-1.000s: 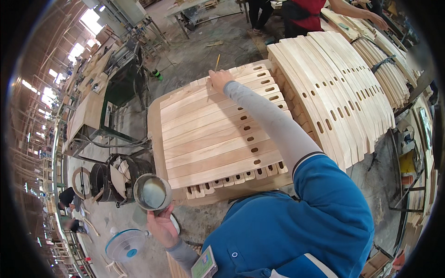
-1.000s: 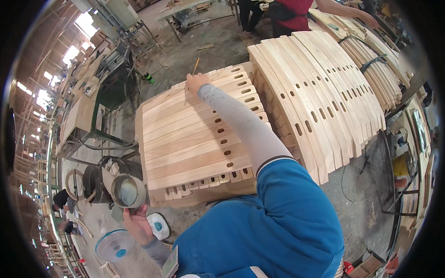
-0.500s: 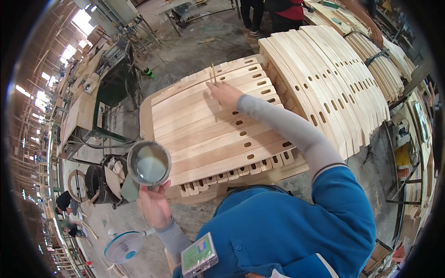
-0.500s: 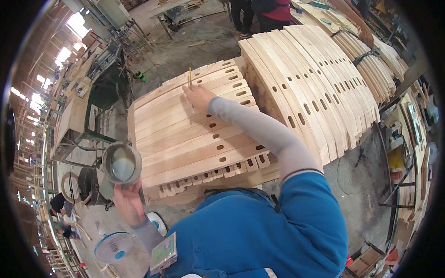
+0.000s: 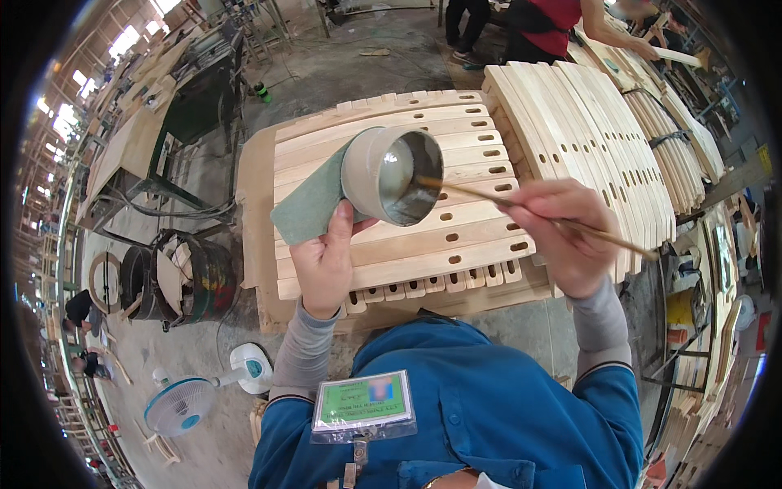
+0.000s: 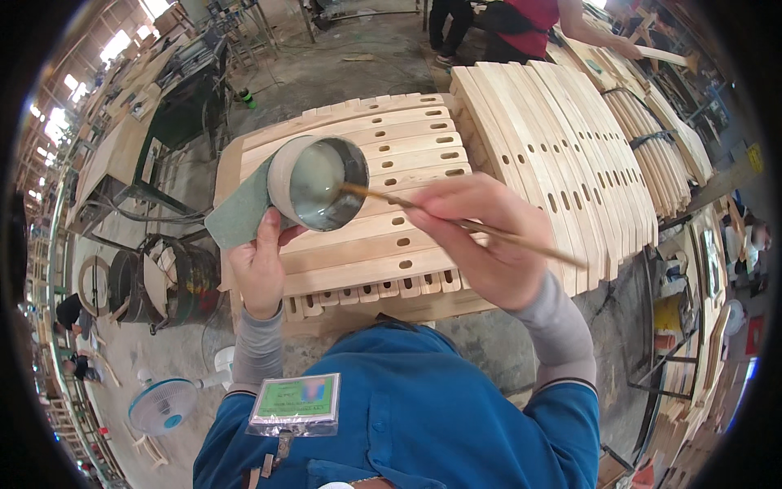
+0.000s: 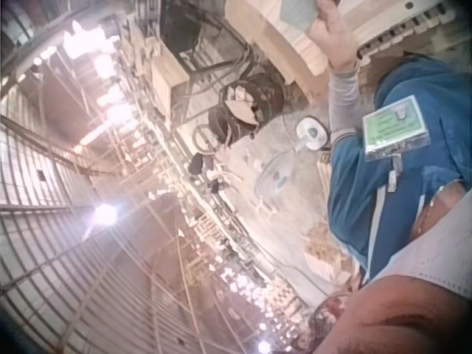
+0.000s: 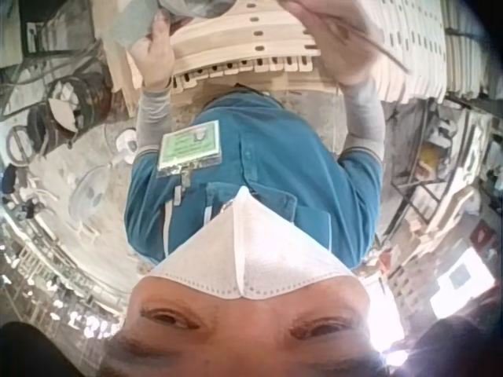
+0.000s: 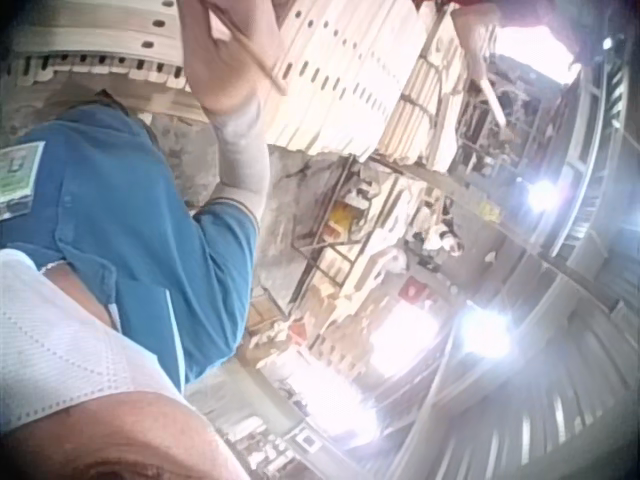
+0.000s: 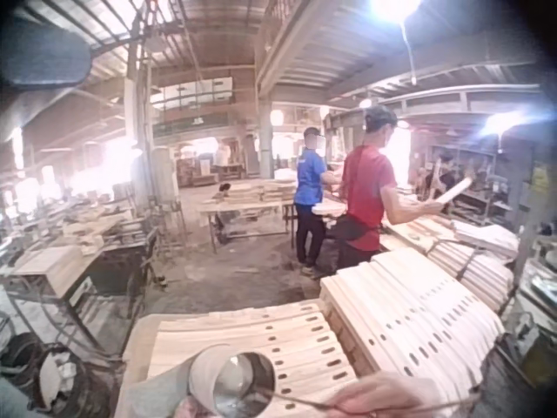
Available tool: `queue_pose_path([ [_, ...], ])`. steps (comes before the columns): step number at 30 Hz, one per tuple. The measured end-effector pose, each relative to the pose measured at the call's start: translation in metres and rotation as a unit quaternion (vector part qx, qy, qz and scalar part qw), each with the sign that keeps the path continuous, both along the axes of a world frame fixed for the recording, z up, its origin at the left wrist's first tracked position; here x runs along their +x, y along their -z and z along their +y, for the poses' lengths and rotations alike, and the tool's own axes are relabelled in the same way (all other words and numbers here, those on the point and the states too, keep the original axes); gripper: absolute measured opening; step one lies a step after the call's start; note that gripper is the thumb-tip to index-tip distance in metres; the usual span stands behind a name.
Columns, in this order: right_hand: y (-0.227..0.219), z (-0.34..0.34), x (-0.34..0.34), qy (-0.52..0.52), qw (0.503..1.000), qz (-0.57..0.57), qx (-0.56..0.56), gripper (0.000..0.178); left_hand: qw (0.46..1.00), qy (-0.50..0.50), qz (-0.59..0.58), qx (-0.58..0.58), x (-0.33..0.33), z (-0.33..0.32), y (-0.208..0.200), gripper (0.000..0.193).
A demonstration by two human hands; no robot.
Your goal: The person stacks wooden chair seat parts on a workbench, then uses a brush to apply a liquid finish to the slats and holes of the parts. The person works in a busy workshop with other workers visible in the background.
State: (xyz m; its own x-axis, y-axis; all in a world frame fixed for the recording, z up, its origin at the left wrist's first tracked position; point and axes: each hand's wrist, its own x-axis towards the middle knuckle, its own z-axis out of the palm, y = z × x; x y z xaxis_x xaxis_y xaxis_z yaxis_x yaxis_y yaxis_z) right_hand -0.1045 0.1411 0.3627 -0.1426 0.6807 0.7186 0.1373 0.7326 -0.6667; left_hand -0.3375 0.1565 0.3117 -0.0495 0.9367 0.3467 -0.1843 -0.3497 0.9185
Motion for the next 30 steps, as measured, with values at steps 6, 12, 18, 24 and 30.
queue_pose_path([
  [6, 0.001, 0.015, -0.026, 0.029, 0.995, -0.093, 0.015, 0.012, 0.999, -0.002, 0.029, 0.036, -0.006, -0.002, -0.009, 0.027],
  [12, -0.005, 0.020, -0.026, 0.037, 0.998, -0.042, -0.005, 0.010, 0.999, -0.004, 0.016, 0.032, -0.012, -0.003, -0.016, 0.027],
  [18, -0.023, 0.016, -0.024, 0.035, 0.996, -0.036, 0.075, 0.011, 0.999, -0.003, 0.024, 0.040, -0.016, -0.003, -0.023, 0.025],
  [24, 0.021, 0.019, -0.026, 0.018, 1.000, 0.016, 0.003, 0.012, 0.994, -0.040, 0.001, 0.100, -0.013, 0.001, -0.013, 0.024],
  [30, 0.032, -0.015, -0.027, -0.045, 0.996, -0.007, 0.073, 0.019, 0.989, -0.100, -0.006, 0.108, -0.010, 0.009, -0.001, 0.025],
])
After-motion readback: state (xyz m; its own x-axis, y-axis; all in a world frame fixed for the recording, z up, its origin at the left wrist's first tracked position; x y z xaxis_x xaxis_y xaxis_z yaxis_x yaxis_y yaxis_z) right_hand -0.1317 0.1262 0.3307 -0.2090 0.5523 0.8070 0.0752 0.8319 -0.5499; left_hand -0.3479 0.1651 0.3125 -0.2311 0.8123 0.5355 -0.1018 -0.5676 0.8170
